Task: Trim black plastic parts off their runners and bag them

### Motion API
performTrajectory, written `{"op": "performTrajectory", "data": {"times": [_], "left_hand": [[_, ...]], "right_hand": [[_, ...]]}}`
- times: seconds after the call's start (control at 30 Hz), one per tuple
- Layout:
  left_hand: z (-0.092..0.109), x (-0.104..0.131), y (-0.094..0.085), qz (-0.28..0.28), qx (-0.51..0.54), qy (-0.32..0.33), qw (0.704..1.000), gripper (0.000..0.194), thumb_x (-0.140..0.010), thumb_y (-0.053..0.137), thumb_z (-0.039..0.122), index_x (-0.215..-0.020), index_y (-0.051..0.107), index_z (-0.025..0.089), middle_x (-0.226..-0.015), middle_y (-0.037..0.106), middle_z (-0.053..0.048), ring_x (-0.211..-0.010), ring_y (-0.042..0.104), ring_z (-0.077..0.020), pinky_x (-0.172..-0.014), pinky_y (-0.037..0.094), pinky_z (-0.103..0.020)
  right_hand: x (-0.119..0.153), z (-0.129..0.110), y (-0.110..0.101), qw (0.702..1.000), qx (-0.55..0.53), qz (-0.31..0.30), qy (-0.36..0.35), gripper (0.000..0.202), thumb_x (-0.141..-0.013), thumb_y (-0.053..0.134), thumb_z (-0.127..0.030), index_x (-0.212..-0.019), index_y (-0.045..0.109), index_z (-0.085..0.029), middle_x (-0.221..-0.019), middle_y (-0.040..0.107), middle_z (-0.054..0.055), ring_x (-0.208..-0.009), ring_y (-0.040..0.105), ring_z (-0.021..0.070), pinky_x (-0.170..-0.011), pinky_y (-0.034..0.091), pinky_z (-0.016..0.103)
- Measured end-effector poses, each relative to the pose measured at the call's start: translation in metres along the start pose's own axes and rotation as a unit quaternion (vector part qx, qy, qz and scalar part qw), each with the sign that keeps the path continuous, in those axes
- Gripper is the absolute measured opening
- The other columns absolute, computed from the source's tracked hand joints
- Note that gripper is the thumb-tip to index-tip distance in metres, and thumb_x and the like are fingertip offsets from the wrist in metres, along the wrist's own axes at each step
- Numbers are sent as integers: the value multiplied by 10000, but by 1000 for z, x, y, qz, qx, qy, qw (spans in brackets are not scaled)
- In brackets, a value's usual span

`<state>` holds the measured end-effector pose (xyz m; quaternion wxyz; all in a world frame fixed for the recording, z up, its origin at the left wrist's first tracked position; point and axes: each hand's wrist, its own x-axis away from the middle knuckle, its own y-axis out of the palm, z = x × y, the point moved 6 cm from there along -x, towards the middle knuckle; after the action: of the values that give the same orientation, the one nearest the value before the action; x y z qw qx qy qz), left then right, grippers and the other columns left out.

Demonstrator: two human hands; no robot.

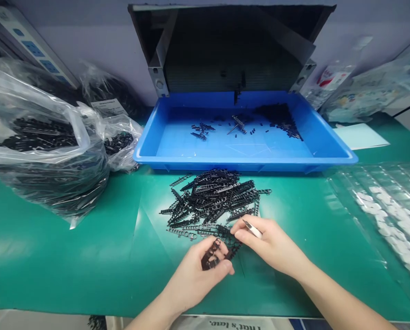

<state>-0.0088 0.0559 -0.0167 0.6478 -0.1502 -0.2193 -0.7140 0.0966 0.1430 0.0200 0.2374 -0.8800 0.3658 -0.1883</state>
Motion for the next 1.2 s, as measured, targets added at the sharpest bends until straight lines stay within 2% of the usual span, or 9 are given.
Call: {"op": "performTrajectory", "data": {"times": [0.07,0.17,0.23,0.3,0.37,0.43,0.53,0.73,1.2], "left_hand": [[0,-1,4,-14,1,-7,1000,96,-731,567,243,-748,492,186,-660,621,11,-568,438,-112,-561,355,-225],[2,-3,2,30,9,7,999,65,-749,551,240,-748,517,185,-606,591,28,-578,470,-118,-575,368,-226],[2,-3,-1,64,18,17,998,72,-762,544,252,-775,523,184,-577,570,39,-551,468,-113,-561,363,-224],[1,-3,-3,95,29,19,995,108,-754,557,267,-815,527,183,-566,557,47,-506,439,-104,-522,341,-221],[-1,-2,-7,120,38,18,992,142,-736,579,276,-832,533,182,-571,538,54,-485,417,-96,-493,322,-217],[-2,-1,-9,130,44,20,990,158,-716,604,280,-824,541,184,-585,511,60,-491,412,-91,-489,324,-211],[-2,-1,-11,136,40,18,990,162,-699,627,275,-809,549,186,-602,492,60,-536,429,-98,-527,359,-210],[5,0,-11,149,15,24,988,121,-681,631,254,-756,558,192,-646,521,46,-616,488,-126,-618,417,-237],[10,-3,-5,144,-21,35,989,87,-711,589,249,-705,519,198,-698,573,32,-652,512,-126,-614,430,-220]], "right_hand": [[0,-3,4,1000,-2,5,-1,207,-818,472,-283,-633,520,-202,-574,552,-44,-537,508,119,-512,397,209],[2,-7,10,999,25,26,-29,200,-837,460,-259,-653,518,-204,-597,555,-32,-550,525,126,-522,411,220],[5,-9,7,993,75,68,-59,181,-864,418,-271,-808,572,-193,-759,603,21,-615,566,151,-555,446,255],[12,-9,4,982,144,99,-77,286,-894,352,-291,-1067,542,-165,-971,588,94,-663,593,175,-546,467,293],[21,-9,5,974,188,87,-92,376,-921,282,-290,-1246,425,-165,-1100,544,124,-735,611,193,-529,477,304],[29,-9,9,974,191,47,-108,383,-938,252,-258,-1300,363,-202,-1136,544,97,-873,599,200,-588,492,300],[38,-9,14,979,172,22,-110,359,-943,274,-222,-1292,362,-222,-1088,585,64,-919,579,186,-654,487,292],[40,-13,22,972,199,9,-127,339,-936,285,-216,-1234,439,-168,-839,644,57,-725,592,200,-492,431,279],[42,-13,23,971,197,41,-131,337,-927,305,-187,-1196,497,-119,-798,648,63,-646,583,179,-460,416,258]]}}
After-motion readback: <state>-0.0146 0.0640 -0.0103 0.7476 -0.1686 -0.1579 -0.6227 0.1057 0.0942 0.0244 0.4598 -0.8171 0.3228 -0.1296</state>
